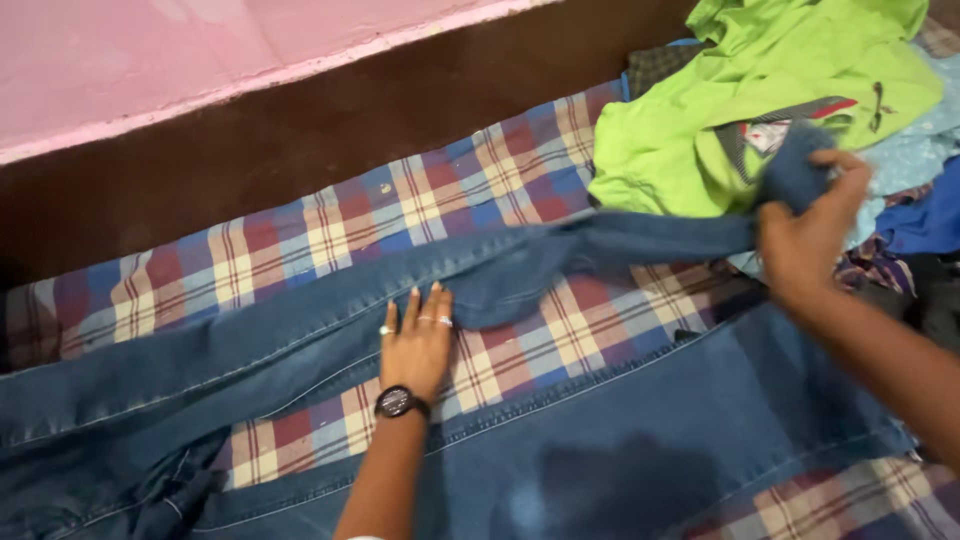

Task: The person picks up a pair of blue jeans from a pile of clothes on a bed, smooths them out, folds them in half lengthwise, and then folds them into a square before placing them into an open suitcase.

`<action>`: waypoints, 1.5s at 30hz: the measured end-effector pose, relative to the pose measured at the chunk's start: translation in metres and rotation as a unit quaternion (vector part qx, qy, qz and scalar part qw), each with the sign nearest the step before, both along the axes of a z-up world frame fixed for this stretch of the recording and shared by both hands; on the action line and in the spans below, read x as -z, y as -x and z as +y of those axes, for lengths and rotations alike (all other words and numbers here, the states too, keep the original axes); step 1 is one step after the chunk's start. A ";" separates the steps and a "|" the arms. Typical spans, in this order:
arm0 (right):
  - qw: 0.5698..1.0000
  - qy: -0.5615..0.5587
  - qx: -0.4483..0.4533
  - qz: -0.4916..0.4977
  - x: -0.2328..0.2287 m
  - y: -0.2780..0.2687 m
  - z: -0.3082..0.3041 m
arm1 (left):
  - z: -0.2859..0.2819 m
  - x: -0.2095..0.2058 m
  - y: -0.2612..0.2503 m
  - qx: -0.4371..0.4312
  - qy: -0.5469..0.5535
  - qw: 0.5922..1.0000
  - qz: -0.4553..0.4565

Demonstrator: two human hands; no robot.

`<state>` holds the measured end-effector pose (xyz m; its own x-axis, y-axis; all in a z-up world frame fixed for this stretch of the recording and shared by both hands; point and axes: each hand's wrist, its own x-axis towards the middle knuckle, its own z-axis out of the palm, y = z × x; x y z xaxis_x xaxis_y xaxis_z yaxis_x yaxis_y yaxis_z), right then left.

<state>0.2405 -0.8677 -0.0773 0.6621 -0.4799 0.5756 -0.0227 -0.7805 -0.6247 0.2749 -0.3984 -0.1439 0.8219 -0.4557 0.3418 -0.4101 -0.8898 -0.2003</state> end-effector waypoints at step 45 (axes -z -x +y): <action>0.916 0.361 0.109 0.141 -0.045 0.009 -0.019 | -0.075 -0.019 0.048 0.038 0.169 0.972 0.158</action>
<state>0.2310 -0.8870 -0.0322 0.7670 -0.1796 0.6160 -0.3069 -0.9458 0.1064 0.2267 -0.4729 -0.1249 0.8787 -0.4246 0.2182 -0.4704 -0.8480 0.2443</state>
